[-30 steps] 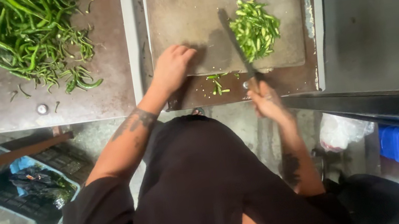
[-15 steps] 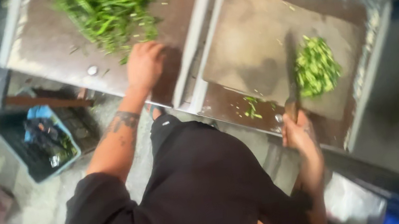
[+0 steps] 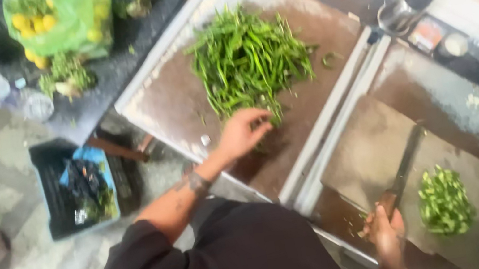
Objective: The person cuts chili peppers on a cutting board using a knife, while repeatedly grabbing more peppers from a pile on the left.
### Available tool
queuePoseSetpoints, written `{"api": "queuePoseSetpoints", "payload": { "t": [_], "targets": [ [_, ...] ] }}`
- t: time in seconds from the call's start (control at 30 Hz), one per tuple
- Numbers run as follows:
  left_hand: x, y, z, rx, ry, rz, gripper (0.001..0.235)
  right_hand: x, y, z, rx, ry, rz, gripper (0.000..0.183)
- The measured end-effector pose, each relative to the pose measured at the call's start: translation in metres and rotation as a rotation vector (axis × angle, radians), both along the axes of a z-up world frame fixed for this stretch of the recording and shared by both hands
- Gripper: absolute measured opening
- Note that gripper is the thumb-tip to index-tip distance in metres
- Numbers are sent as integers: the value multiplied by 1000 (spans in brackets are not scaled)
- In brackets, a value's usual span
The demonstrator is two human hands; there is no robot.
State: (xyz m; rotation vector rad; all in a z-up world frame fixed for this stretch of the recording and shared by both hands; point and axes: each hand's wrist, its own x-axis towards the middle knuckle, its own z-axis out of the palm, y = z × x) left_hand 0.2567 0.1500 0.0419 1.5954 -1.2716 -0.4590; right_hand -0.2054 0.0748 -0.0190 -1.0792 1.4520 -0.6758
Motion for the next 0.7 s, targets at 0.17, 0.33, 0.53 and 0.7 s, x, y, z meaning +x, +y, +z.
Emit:
{"api": "queuePoseSetpoints", "payload": {
  "t": [0.17, 0.33, 0.53, 0.7],
  "targets": [
    [35, -9, 18, 9, 499, -555, 64, 180, 2, 62, -257, -273, -17, 40],
    [99, -13, 28, 49, 1001, -744, 58, 326, -2, 113, -741, -126, 205, 60],
    [267, -66, 45, 3, 769, -170, 31, 314, 42, 74, -632, 15, 50, 51],
    [337, -81, 67, -14, 645, -80, 30, 296, 96, 30, -190, -29, -226, 42]
  ]
}}
